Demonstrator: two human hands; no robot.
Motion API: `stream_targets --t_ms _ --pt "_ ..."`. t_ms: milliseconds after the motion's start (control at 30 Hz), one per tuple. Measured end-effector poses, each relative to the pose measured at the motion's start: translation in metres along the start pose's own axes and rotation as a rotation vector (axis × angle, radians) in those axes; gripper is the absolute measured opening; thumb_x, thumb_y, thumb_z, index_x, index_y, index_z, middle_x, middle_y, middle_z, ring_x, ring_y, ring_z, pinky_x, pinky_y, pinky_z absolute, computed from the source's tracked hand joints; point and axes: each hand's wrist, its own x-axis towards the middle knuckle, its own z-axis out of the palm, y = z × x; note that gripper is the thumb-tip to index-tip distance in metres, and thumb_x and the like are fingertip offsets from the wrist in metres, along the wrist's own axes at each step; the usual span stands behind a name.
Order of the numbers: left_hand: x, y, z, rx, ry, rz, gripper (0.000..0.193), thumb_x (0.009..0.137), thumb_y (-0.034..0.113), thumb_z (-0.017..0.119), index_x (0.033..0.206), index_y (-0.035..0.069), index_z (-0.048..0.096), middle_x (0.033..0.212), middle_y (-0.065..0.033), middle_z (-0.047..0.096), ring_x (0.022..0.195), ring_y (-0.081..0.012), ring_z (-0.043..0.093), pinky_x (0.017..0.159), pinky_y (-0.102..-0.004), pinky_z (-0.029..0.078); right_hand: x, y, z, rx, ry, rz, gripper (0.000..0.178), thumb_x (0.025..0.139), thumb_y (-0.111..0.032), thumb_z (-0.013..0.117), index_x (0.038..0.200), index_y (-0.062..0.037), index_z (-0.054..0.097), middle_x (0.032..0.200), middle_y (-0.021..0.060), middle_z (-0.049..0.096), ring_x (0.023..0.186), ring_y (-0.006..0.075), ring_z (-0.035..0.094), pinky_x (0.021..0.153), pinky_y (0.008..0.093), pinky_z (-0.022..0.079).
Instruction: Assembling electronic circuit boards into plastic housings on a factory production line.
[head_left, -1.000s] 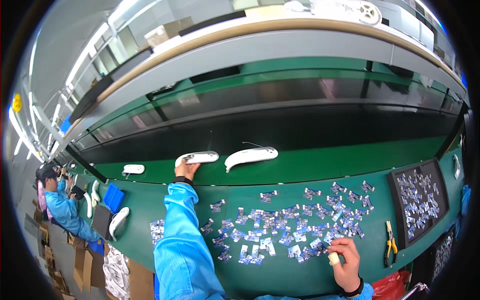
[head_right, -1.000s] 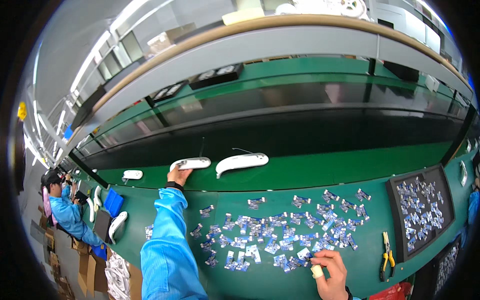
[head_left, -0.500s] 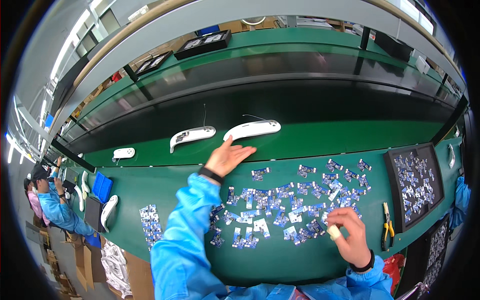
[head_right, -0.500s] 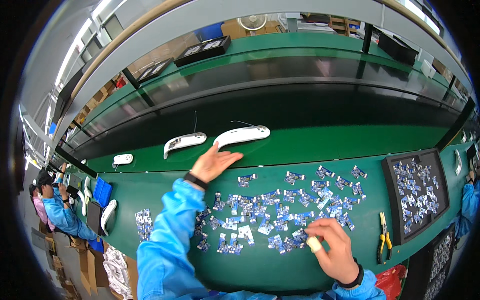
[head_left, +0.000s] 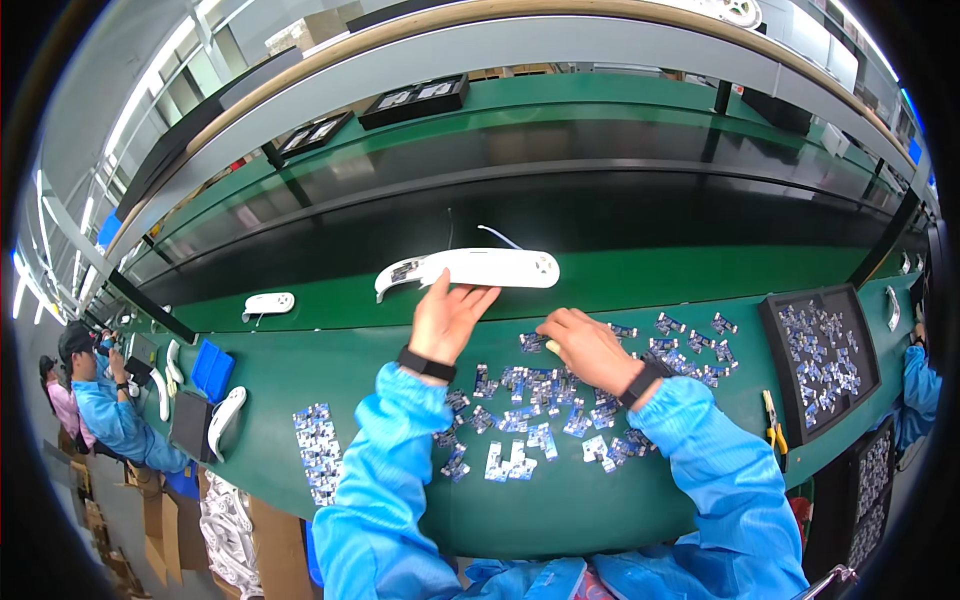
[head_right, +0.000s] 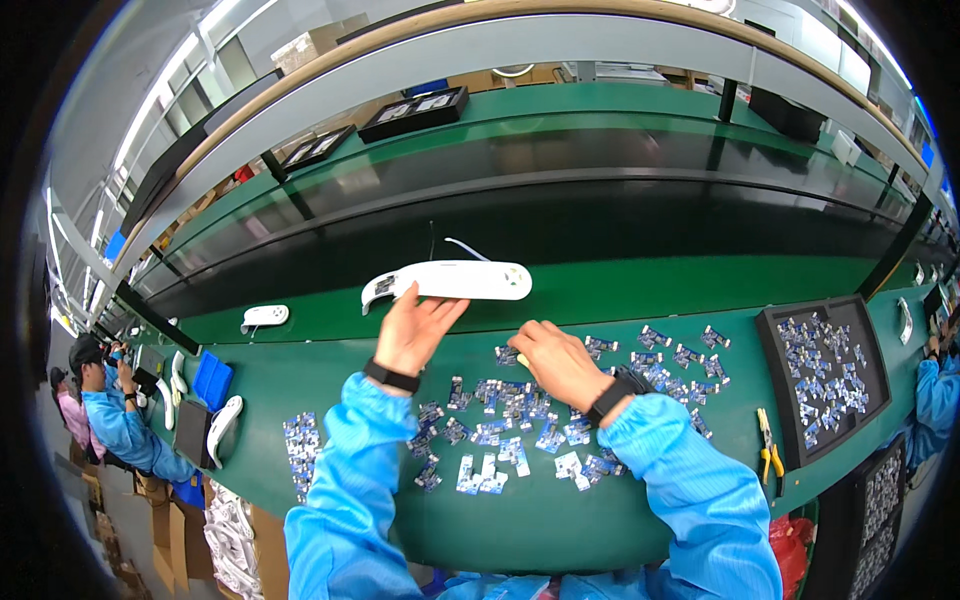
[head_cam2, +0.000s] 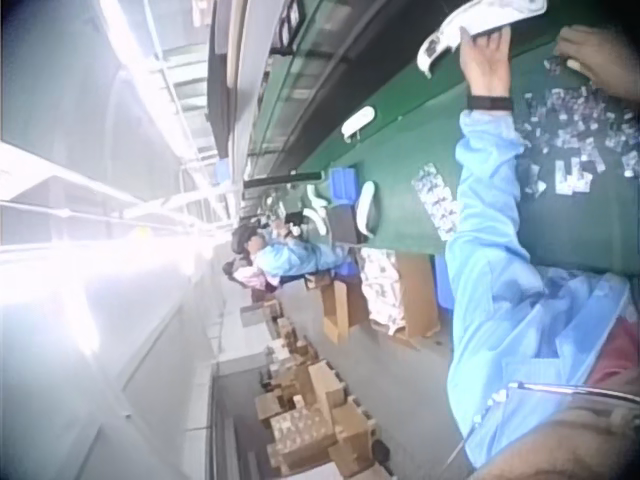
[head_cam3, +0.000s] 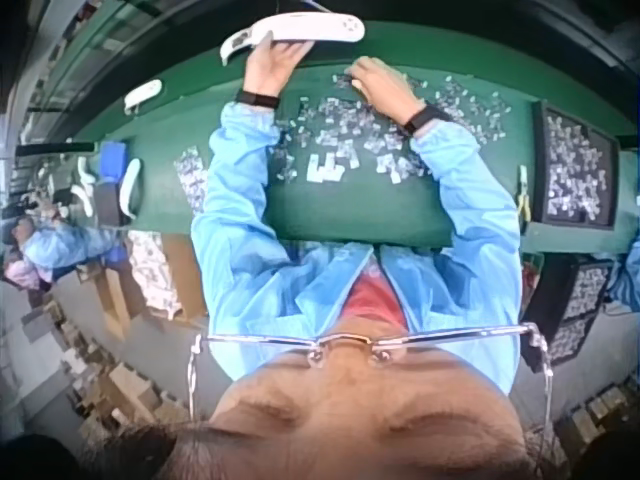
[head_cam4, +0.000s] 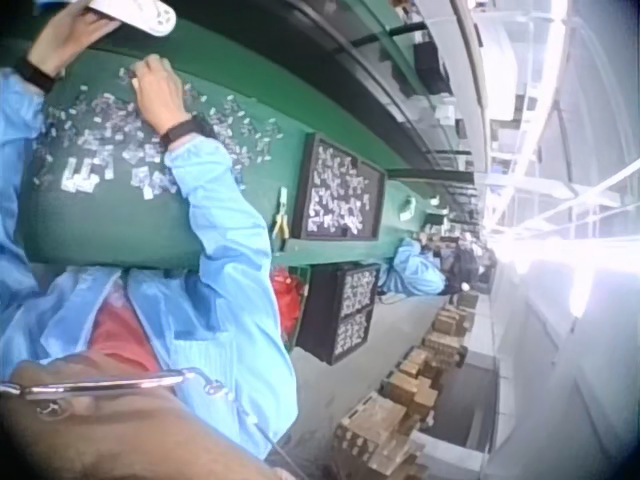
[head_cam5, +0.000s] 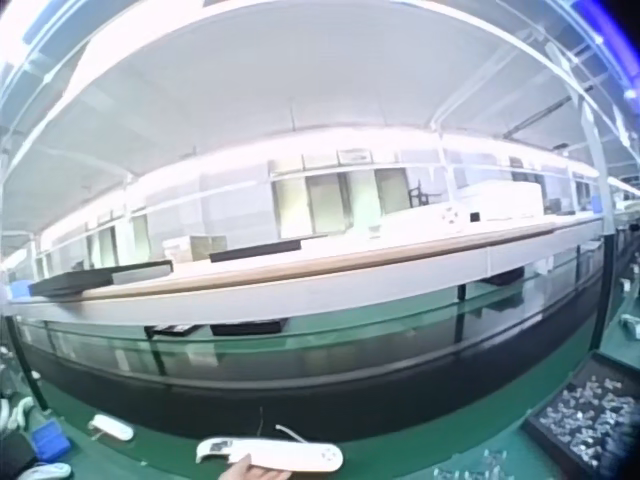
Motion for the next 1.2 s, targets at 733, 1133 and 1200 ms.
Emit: stream_targets --t_ms 733,1133,1200 --pt "-0.275 -0.116 0.043 0.041 -0.096 -0.058 0.054 0.104 0.039 0.026 0.141 0.000 0.030 0.144 -0.0189 0.038 0.133 -0.0327 0.039 0.111 -0.0507 0.030 -0.134 -0.153 -0.079 0.269 0.204 -0.167 0.032 0.068 0.002 0.071 0.100 -0.0006 0.068 0.089 0.0091 0.061 0.073 0.0239 0.059 0.059 0.0334 0.050" --pt "-0.282 -0.165 0.060 0.050 -0.221 -0.157 0.052 0.105 0.034 0.026 0.142 -0.003 0.030 0.143 -0.0187 0.039 0.134 -0.0299 0.038 0.112 -0.0491 0.031 -0.191 -0.141 -0.080 0.050 0.256 -0.110 0.037 0.063 -0.002 0.067 0.101 -0.0016 0.068 0.088 0.0077 0.060 0.073 0.0220 0.060 0.057 0.0313 0.051" --pt "-0.279 -0.167 0.061 0.056 -0.225 -0.163 0.052 0.105 0.034 0.026 0.142 -0.002 0.030 0.142 -0.0186 0.039 0.133 -0.0299 0.039 0.112 -0.0490 0.032 -0.193 -0.139 -0.079 0.053 0.265 -0.095 0.037 0.064 -0.002 0.067 0.101 -0.0014 0.068 0.089 0.0079 0.060 0.073 0.0220 0.060 0.057 0.0314 0.051"
